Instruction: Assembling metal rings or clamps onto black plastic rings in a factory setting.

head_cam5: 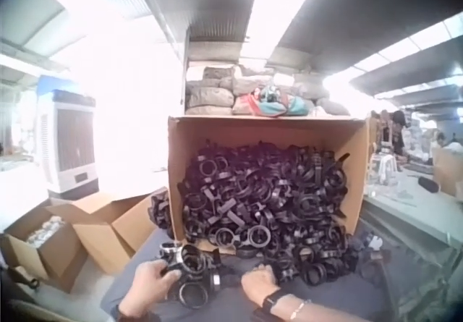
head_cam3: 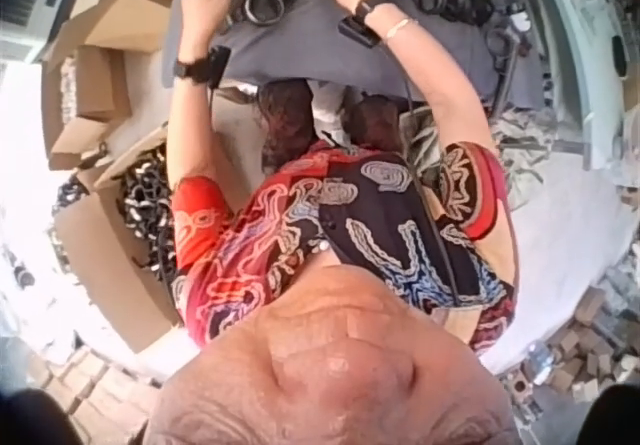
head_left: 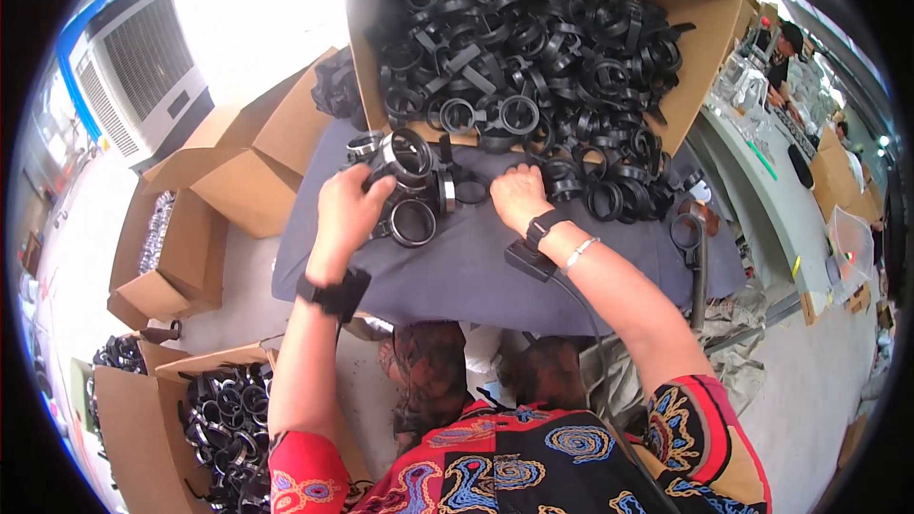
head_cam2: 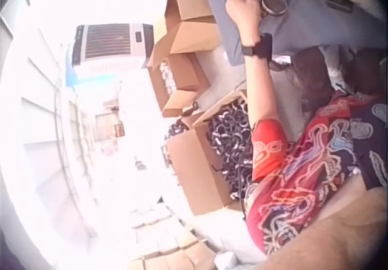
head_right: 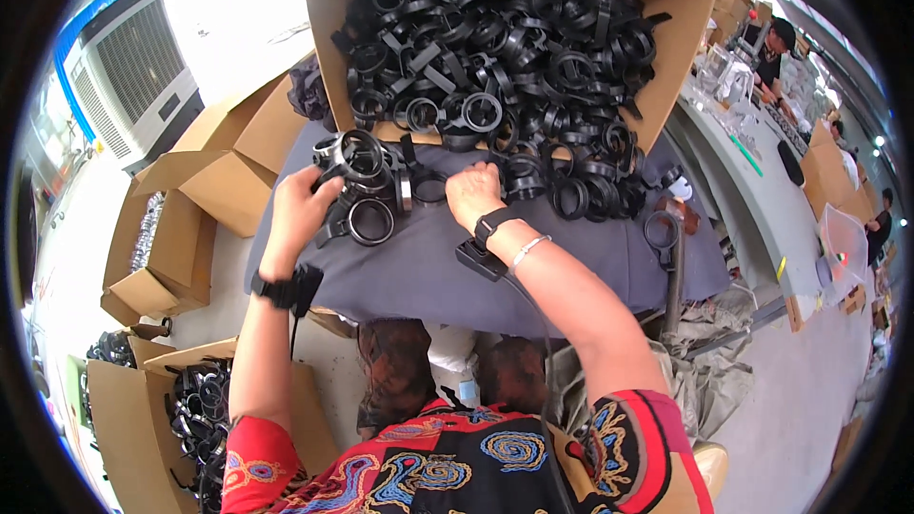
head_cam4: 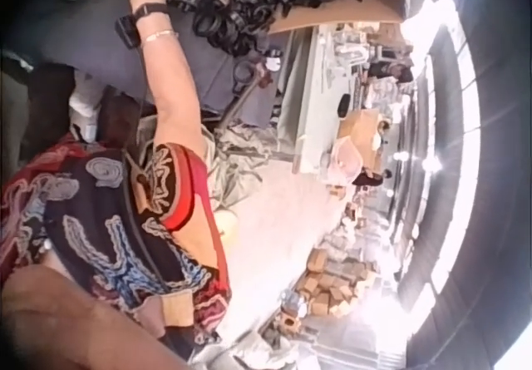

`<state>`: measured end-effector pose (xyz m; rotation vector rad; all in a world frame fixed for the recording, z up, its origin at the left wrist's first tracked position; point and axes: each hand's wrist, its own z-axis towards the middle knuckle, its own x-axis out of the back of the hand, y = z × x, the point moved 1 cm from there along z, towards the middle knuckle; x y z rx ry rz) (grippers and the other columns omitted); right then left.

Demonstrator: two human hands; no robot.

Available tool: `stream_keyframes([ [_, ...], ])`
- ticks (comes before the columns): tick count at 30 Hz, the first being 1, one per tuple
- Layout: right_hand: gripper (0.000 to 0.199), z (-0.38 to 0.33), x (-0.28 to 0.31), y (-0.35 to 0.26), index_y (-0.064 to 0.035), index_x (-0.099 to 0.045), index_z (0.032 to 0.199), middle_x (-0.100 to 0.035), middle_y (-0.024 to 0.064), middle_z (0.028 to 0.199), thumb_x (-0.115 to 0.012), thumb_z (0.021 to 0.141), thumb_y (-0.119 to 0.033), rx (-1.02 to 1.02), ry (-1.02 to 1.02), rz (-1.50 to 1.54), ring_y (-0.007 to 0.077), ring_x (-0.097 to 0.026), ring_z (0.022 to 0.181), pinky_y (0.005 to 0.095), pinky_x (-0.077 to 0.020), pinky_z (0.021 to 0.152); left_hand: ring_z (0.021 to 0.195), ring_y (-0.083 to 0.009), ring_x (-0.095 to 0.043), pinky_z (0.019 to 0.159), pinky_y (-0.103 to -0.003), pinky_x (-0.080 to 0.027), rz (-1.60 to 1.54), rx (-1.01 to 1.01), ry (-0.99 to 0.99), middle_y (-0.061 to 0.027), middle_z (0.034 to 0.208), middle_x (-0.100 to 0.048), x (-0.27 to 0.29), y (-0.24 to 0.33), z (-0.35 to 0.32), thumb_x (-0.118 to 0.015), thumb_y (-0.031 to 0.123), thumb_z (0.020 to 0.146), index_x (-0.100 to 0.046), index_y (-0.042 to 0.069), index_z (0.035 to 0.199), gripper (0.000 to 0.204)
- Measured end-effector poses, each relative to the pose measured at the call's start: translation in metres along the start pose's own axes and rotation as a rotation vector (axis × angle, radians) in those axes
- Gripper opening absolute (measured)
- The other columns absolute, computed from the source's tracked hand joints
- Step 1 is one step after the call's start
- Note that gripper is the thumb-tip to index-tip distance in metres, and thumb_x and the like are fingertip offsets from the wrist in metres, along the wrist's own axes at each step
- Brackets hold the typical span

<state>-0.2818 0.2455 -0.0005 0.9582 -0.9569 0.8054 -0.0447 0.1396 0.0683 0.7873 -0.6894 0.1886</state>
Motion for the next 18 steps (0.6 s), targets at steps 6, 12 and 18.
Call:
stream_keyframes([
  [6,0.014,0.006,-0.001,0.007,-0.0024,-0.070,0.080,-0.068,0.0182,0.088,-0.056,0.076,-0.005,-0.085,-0.120,0.216,0.0322,-0.066,0.086,0.0426,-0.0509,0.072,0.097,-0.0321,-0.057,0.084,-0.047,-0.044,0.381,0.061,-0.082,-0.0145,0.095,-0.064,-0.020,-0.029,0.036,-0.067,0.027,0.075,-0.066,0.004,0.089,0.027],
  [12,0.008,-0.020,0.023,0.052,-0.0039,-0.055,0.083,-0.061,0.0059,0.075,-0.061,0.086,-0.007,-0.196,-0.092,1.464,0.0186,-0.063,0.070,0.0285,-0.0484,0.060,0.110,-0.0309,-0.051,0.090,-0.048,-0.040,0.346,-0.027,0.110,-0.0121,0.111,-0.060,-0.022,-0.024,0.010,-0.069,0.024,0.074,-0.060,0.007,0.113,0.043],
  [18,0.004,-0.070,0.025,0.068,-0.0053,-0.054,0.095,-0.063,0.0077,0.097,-0.054,0.093,-0.009,-0.174,0.023,2.160,0.0192,-0.065,0.088,0.0278,-0.0505,0.068,0.084,-0.0326,-0.061,0.074,-0.038,-0.049,-0.286,-0.216,0.033,-0.0156,0.089,-0.064,-0.038,0.047,-0.040,-0.068,0.013,0.078,-0.064,-0.001,0.097,0.023],
])
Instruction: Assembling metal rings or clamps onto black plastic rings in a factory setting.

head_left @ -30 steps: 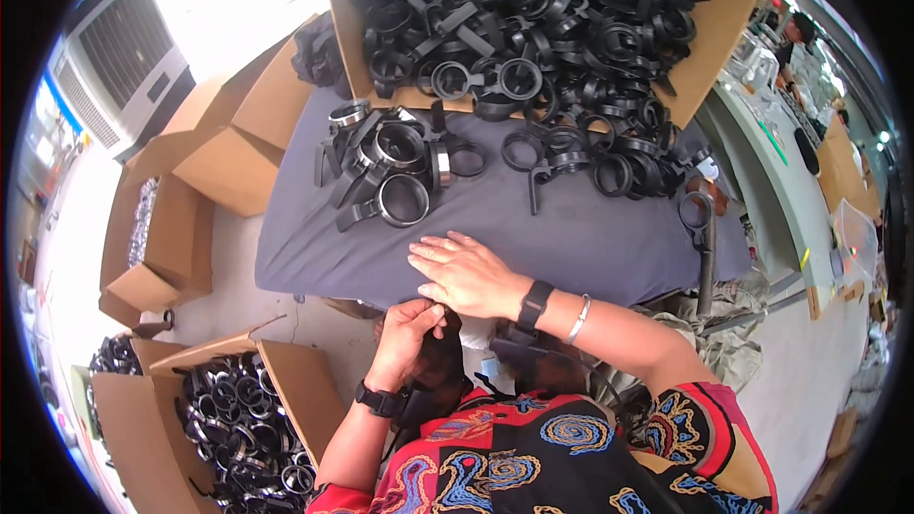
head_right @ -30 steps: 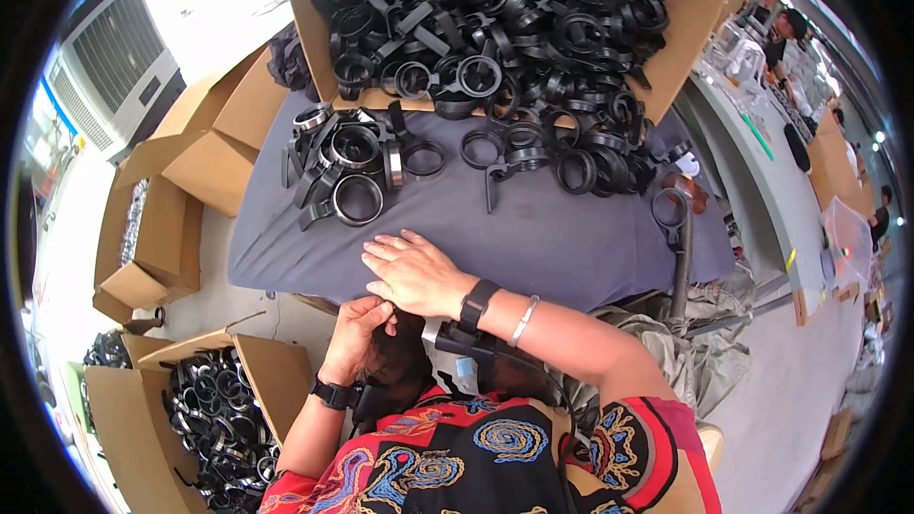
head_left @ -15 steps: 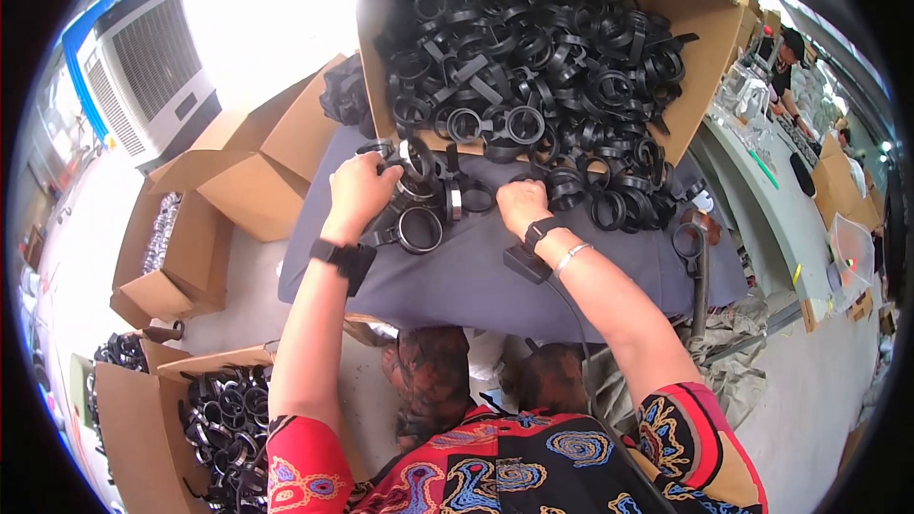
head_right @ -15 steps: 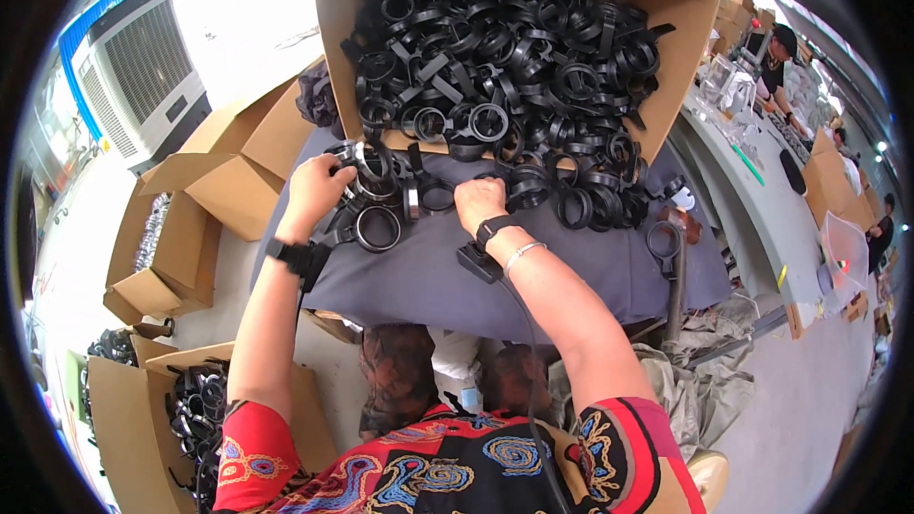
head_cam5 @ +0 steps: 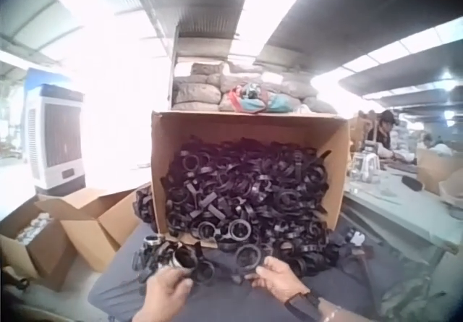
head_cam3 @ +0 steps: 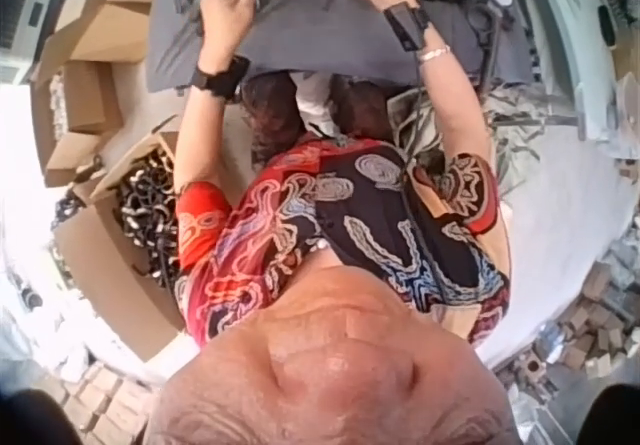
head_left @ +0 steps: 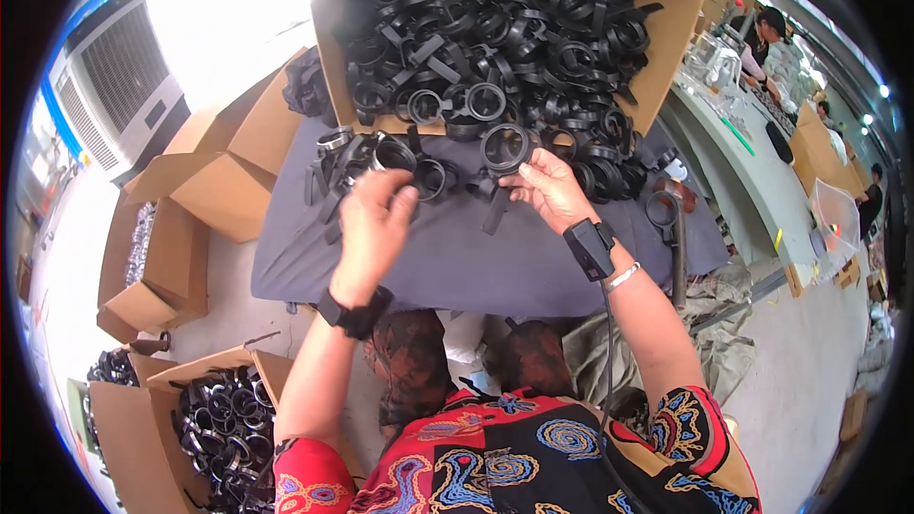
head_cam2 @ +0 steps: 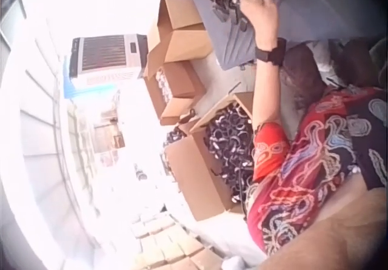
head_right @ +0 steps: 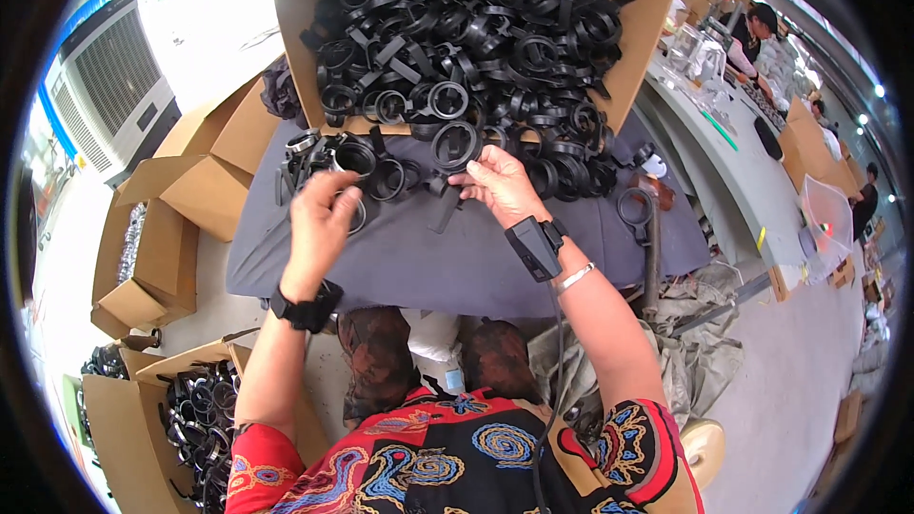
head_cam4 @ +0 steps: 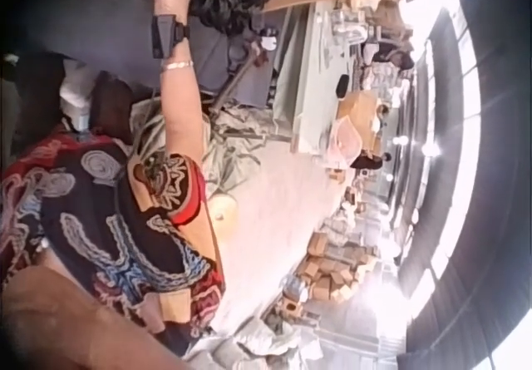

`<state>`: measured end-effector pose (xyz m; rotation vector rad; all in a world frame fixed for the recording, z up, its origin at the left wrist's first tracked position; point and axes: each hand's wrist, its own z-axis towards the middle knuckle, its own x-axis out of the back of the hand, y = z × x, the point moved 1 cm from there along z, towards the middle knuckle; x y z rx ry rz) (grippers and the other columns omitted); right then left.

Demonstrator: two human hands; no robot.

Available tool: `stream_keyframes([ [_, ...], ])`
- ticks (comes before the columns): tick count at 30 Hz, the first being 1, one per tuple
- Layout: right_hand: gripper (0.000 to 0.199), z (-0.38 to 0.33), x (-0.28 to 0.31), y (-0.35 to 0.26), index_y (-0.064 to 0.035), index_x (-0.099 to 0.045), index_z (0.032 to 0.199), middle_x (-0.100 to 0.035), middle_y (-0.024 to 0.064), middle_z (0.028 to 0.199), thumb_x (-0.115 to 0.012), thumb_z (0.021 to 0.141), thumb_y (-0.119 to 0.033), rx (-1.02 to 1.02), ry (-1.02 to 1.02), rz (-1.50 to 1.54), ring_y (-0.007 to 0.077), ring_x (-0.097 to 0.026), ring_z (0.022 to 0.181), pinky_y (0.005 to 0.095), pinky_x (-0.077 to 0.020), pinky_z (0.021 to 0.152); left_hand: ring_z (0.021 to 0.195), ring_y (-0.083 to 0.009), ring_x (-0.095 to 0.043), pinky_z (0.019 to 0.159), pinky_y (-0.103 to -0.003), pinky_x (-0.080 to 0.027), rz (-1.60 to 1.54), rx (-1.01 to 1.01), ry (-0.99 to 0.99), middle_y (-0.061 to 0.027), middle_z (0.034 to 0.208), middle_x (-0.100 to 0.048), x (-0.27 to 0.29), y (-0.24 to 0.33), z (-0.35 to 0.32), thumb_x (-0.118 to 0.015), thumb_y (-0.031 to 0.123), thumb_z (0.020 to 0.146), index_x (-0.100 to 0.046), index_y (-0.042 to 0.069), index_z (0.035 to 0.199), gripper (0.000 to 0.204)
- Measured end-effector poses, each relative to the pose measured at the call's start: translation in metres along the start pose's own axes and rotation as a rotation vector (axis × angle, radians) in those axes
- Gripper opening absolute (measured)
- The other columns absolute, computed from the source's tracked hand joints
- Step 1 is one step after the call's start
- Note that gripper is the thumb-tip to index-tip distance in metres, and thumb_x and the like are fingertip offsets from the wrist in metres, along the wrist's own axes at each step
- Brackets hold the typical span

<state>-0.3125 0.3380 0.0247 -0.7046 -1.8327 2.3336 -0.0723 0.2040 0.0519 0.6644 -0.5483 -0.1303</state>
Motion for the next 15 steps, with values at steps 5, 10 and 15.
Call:
stream_keyframes([
  [5,0.010,-0.032,-0.020,0.023,-0.0075,-0.055,0.102,-0.064,0.0085,0.106,-0.055,0.093,-0.012,0.001,-0.081,0.262,0.0213,-0.064,0.095,0.0320,-0.0501,0.075,0.105,-0.0255,-0.062,0.087,-0.034,-0.047,-0.354,0.344,-0.301,-0.0239,0.110,-0.063,-0.069,0.002,-0.047,-0.061,0.028,0.090,-0.054,-0.009,0.120,0.047],
  [10,0.009,-0.044,-0.007,0.034,-0.0087,-0.055,0.101,-0.064,0.0026,0.098,-0.054,0.094,-0.014,0.067,-0.002,0.240,0.0133,-0.062,0.087,0.0262,-0.0452,0.073,0.073,-0.0100,-0.060,0.066,-0.024,-0.048,-0.594,0.501,-0.321,-0.0067,0.085,-0.067,-0.109,0.013,-0.035,-0.063,0.017,0.088,-0.061,-0.005,0.109,0.030],
  [15,0.014,-0.042,-0.007,0.028,-0.0036,-0.056,0.104,-0.063,0.0044,0.090,-0.055,0.092,-0.011,0.156,0.240,0.243,0.0112,-0.061,0.076,0.0251,-0.0466,0.064,0.070,-0.0087,-0.058,0.063,-0.022,-0.047,-0.349,0.302,-0.225,-0.0034,0.082,-0.066,-0.140,-0.003,-0.002,-0.063,0.003,0.084,-0.064,-0.002,0.102,0.019],
])
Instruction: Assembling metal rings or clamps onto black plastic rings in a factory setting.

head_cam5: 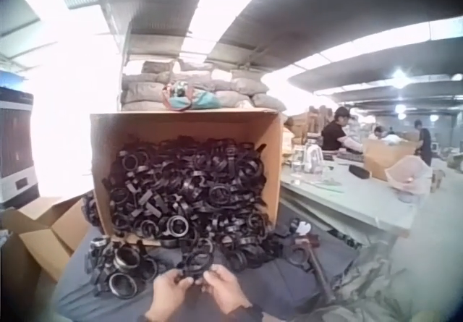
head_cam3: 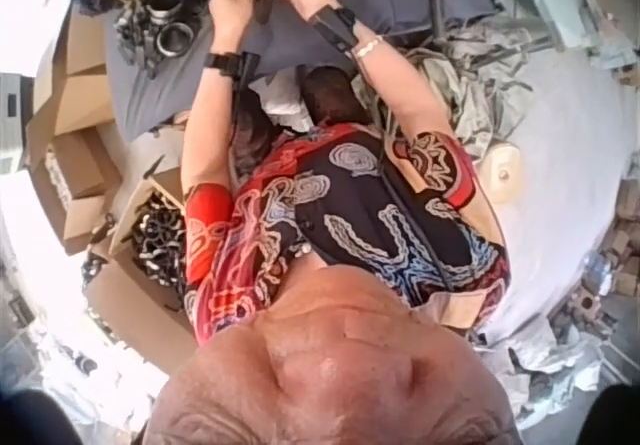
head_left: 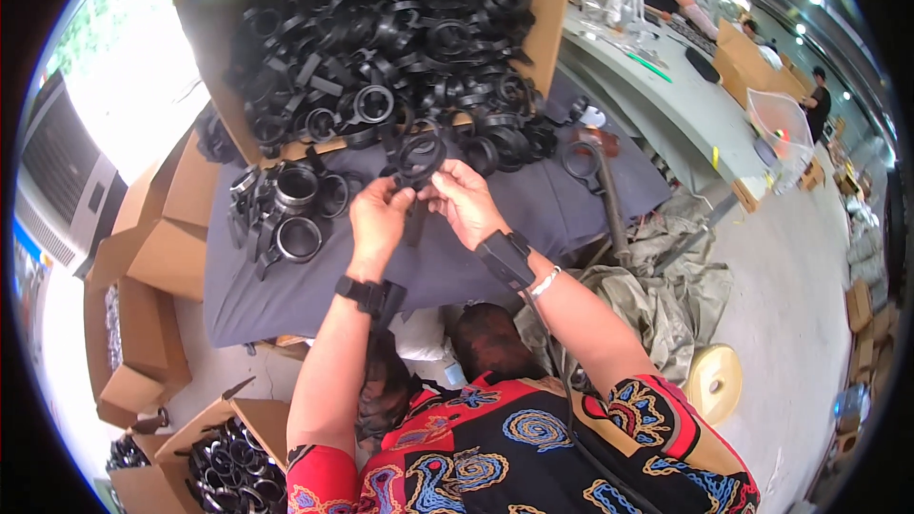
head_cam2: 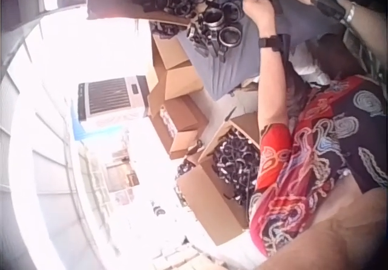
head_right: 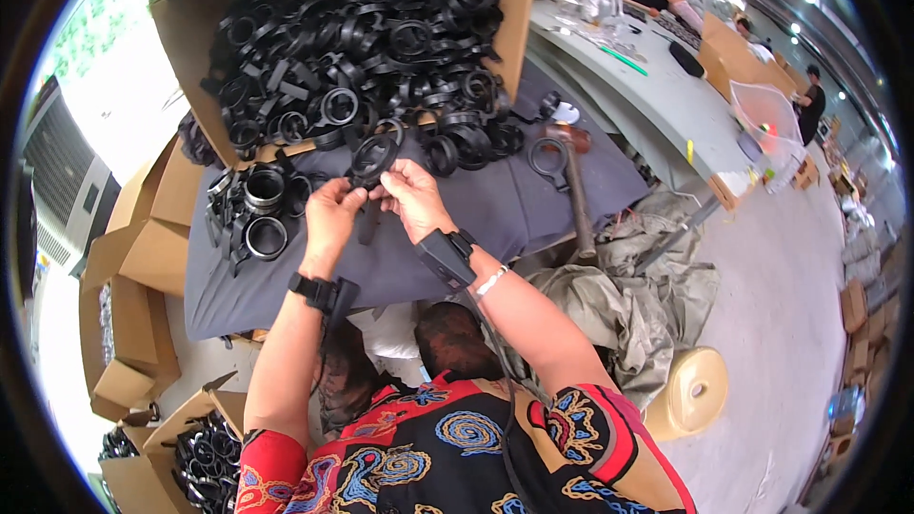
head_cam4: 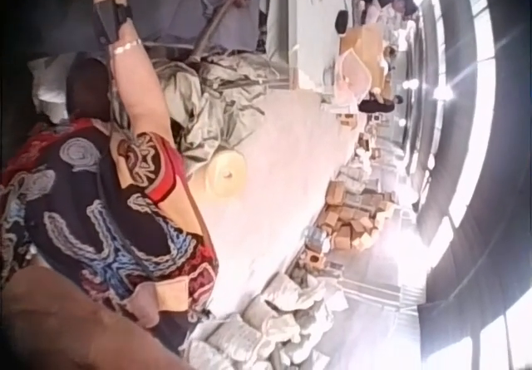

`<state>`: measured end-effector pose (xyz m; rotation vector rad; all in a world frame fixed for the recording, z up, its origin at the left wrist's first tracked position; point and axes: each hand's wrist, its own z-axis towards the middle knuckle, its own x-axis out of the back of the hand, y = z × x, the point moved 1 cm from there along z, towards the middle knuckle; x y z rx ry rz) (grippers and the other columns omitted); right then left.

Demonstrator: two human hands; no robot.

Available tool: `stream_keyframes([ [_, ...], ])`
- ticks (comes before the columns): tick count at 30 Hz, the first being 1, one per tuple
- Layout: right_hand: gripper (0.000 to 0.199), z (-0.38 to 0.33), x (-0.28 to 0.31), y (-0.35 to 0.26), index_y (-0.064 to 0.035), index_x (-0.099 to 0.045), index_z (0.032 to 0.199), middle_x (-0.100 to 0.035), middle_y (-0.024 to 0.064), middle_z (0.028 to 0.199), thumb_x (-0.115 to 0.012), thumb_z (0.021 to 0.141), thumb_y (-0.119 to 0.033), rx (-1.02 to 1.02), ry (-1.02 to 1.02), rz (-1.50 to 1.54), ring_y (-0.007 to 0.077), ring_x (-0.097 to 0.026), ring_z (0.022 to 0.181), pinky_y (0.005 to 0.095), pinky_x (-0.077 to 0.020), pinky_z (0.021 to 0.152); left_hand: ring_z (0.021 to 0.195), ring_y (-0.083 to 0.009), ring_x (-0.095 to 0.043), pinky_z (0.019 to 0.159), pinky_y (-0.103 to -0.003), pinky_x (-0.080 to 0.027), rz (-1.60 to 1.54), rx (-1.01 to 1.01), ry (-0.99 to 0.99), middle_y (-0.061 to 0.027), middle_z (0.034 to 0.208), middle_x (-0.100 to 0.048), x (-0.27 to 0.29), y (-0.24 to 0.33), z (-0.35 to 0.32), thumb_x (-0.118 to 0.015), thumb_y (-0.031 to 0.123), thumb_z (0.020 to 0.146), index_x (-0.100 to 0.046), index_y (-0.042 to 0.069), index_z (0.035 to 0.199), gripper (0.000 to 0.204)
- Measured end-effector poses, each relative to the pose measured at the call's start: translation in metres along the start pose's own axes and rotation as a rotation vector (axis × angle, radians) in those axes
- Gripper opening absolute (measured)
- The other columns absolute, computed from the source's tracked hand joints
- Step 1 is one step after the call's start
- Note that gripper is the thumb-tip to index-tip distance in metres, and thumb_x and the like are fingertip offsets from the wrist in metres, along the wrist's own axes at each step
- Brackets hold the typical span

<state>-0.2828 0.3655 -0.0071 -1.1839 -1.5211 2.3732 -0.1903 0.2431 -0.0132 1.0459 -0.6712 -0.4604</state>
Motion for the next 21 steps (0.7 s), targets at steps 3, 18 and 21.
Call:
stream_keyframes([
  [3,0.027,-0.003,0.010,-0.024,-0.0006,-0.054,0.113,-0.064,0.0071,0.093,-0.058,0.090,-0.012,-0.042,0.199,-0.398,0.0134,-0.063,0.077,0.0267,-0.0496,0.066,0.067,-0.0107,-0.058,0.062,-0.022,-0.046,0.217,0.008,0.025,-0.0046,0.080,-0.064,-0.002,0.023,0.012,-0.063,0.001,0.083,-0.061,-0.002,0.099,0.016],
  [18,0.015,-0.094,0.109,-0.105,-0.0002,-0.066,0.089,-0.067,0.0173,0.081,-0.063,0.081,-0.013,0.044,0.218,-1.391,0.0270,-0.066,0.078,0.0343,-0.0503,0.069,0.070,-0.0067,-0.053,0.061,-0.021,-0.044,-0.417,0.270,-0.462,0.0003,0.082,-0.058,0.013,0.044,-0.081,-0.064,-0.006,0.079,-0.054,0.003,0.100,0.025],
  [21,0.015,-0.126,0.102,-0.091,-0.0017,-0.066,0.090,-0.069,0.0138,0.084,-0.063,0.082,-0.014,-0.349,0.104,-1.120,0.0224,-0.067,0.077,0.0341,-0.0513,0.070,0.072,-0.0110,-0.056,0.065,-0.023,-0.046,-0.426,0.269,-0.535,-0.0007,0.082,-0.058,-0.016,0.032,-0.076,-0.064,-0.005,0.080,-0.053,0.004,0.102,0.026],
])
